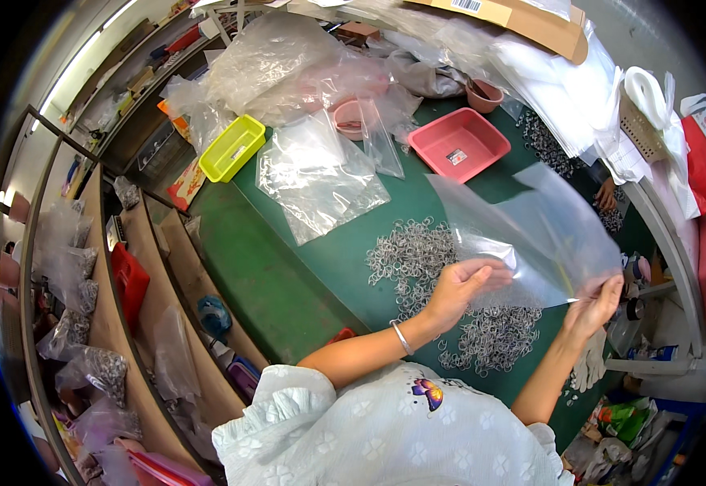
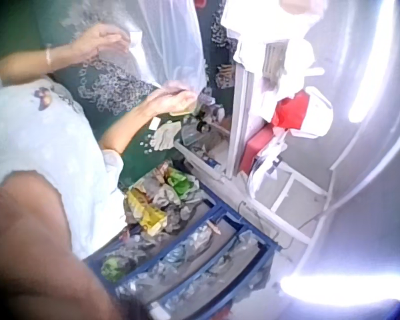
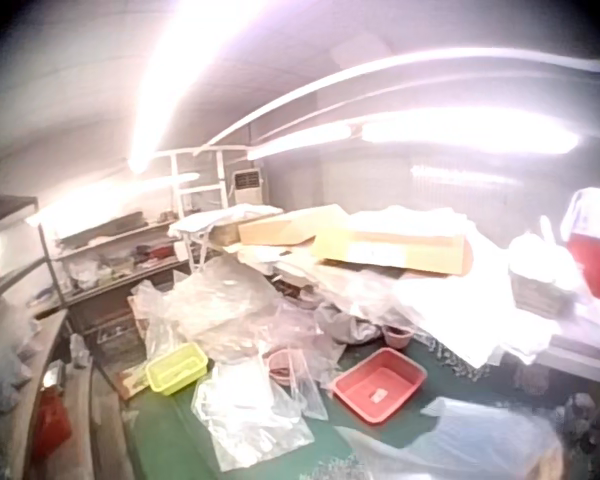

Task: The person sorts metal rings and hooks by hand at a workbench, places them into a tray, and moves the tray to a different area for further processing.

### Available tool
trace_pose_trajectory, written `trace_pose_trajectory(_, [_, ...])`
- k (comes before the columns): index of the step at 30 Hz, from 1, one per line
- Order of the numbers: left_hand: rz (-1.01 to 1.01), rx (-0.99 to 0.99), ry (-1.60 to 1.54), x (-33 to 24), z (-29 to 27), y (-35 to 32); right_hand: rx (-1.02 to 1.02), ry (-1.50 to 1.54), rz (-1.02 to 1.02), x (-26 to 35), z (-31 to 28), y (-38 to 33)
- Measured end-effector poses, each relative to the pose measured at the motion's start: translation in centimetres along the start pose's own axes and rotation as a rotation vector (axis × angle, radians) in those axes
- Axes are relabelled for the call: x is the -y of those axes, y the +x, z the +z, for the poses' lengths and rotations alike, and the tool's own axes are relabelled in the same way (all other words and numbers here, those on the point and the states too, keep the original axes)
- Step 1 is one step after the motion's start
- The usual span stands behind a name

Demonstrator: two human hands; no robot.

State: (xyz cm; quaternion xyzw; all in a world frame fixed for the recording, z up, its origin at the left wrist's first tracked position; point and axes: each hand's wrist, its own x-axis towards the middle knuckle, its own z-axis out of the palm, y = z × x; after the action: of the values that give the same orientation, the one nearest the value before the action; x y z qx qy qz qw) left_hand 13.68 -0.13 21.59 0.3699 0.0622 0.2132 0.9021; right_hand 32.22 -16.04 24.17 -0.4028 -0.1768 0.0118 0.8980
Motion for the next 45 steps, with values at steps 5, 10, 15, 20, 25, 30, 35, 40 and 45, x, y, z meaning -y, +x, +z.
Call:
trace_pose_trajectory(5, [0.105, -0.145, 0.291, -1.7, -1.3, -0.6, 0.378, -0.362, -0.022, 0.0, 4.7, -2.7])
trace_pose_trajectory(10, [0.11, -0.186, 0.424, -1.8, -1.1, -1.0, 0.872, -0.673, 0.065, 0.8, 7.1, -4.7])
trace_pose_trajectory(15, [0.129, -0.136, 0.525, -2.5, -0.9, -1.0, 1.152, -0.828, 0.235, 0.1, 8.3, -5.7])
trace_pose_trajectory(20, [0.16, -0.084, 0.505, -3.5, 0.1, -0.5, 1.057, -1.003, 0.365, -1.3, 8.6, -7.1])
trace_pose_trajectory(25, [0.481, -0.108, 0.445, -5.5, -0.7, -0.2, 0.637, -1.042, -0.012, 0.4, 11.8, 0.0])
trace_pose_trajectory(30, [0.346, -0.249, 0.475, -3.1, -6.3, -0.8, 0.141, -0.857, -1.189, 5.7, 21.4, 11.2])
trace_pose_trajectory(35, [0.186, -0.413, 0.554, -0.7, -13.7, -3.3, 0.319, -1.17, -1.544, 3.4, 27.5, 22.7])
trace_pose_trajectory(40, [0.101, -0.684, 0.697, 0.7, -21.2, -5.8, 0.321, -2.474, -0.679, -6.0, 22.8, 31.2])
trace_pose_trajectory(45, [0.109, -0.976, 1.043, 0.2, -30.7, -5.2, 0.596, -2.768, -0.425, -7.1, 22.6, 31.2])
